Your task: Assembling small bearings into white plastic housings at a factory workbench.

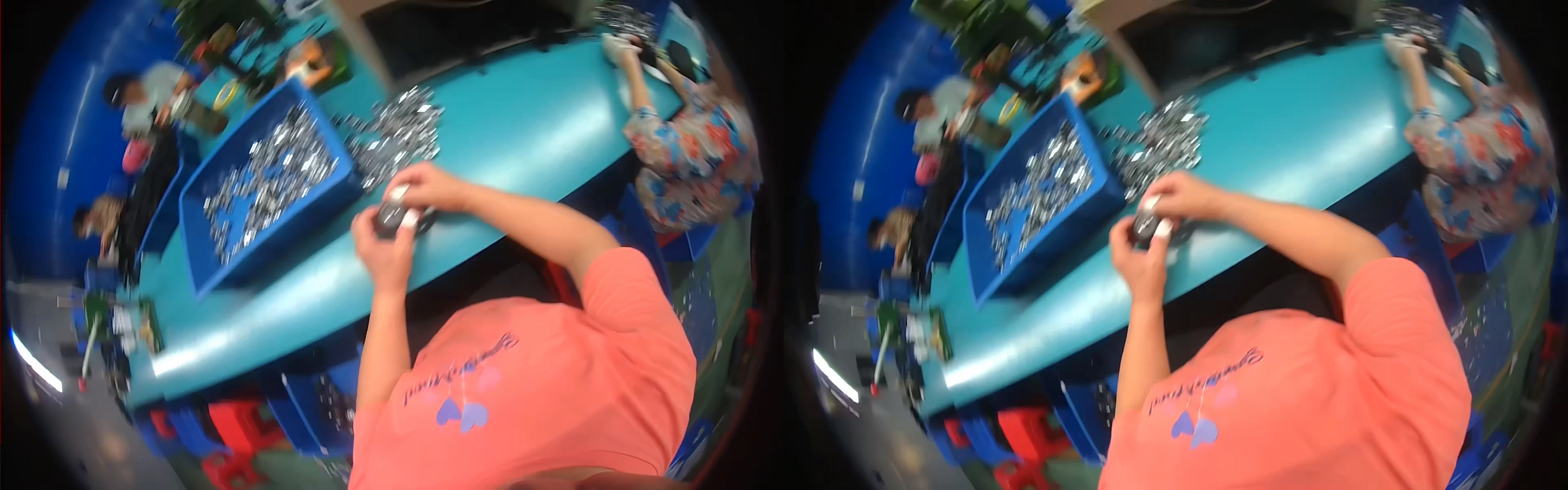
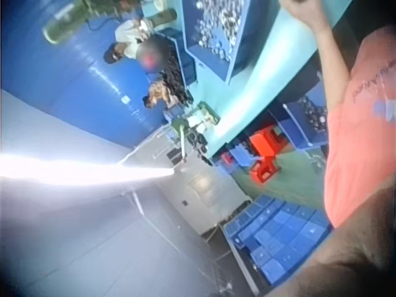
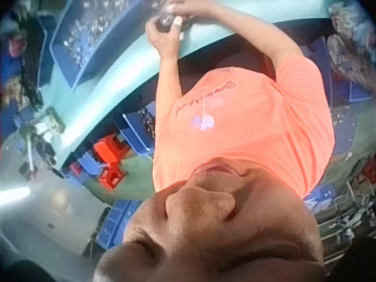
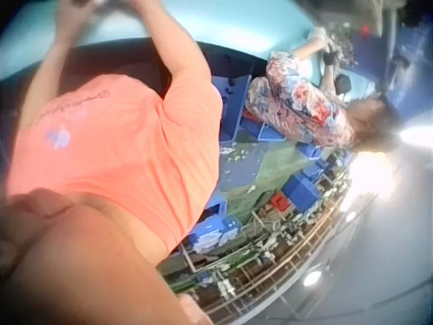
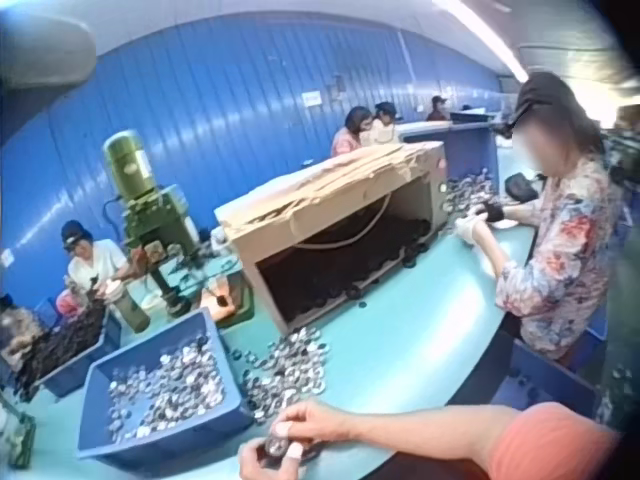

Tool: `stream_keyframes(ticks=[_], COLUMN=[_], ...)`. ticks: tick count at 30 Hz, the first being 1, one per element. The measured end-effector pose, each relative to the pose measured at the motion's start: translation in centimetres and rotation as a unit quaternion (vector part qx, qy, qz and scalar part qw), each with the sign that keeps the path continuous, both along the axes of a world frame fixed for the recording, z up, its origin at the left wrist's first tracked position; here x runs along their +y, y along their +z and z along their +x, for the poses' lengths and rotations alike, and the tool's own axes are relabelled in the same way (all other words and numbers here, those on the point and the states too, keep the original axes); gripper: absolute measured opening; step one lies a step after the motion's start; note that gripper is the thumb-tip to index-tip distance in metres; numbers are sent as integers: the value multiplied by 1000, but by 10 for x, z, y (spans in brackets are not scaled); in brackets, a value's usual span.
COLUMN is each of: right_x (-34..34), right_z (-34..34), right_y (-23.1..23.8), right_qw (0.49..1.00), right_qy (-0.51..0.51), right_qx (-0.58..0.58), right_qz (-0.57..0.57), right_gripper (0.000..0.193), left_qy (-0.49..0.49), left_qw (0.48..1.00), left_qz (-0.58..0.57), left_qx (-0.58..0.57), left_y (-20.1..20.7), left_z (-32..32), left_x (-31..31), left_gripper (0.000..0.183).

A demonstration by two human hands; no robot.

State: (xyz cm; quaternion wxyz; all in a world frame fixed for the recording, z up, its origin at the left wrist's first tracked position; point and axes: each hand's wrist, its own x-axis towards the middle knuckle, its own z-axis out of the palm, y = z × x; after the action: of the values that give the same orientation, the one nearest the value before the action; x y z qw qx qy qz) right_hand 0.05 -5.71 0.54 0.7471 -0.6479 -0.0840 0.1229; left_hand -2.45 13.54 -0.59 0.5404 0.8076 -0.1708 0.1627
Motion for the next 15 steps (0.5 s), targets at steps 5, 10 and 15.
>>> stream_keyframes(ticks=[5,10,15], right_x=[1,-2,-5], right_z=[0,-2,8], right_y=[-7,0,3], right_qw=[995,999,967], right_qy=[14,-18,-21], right_qx=[-100,-37,-251], right_qz=[-23,17,-23], right_gripper=[20,21,30], left_qy=[-13,-149,-336], left_qw=[997,961,638], left_qz=[67,-169,-559], left_qx=[-21,161,408], left_y=[7,-8,4], left_z=[-1,8,1], left_x=[-9,-5,11], left_gripper=[43,40,52])
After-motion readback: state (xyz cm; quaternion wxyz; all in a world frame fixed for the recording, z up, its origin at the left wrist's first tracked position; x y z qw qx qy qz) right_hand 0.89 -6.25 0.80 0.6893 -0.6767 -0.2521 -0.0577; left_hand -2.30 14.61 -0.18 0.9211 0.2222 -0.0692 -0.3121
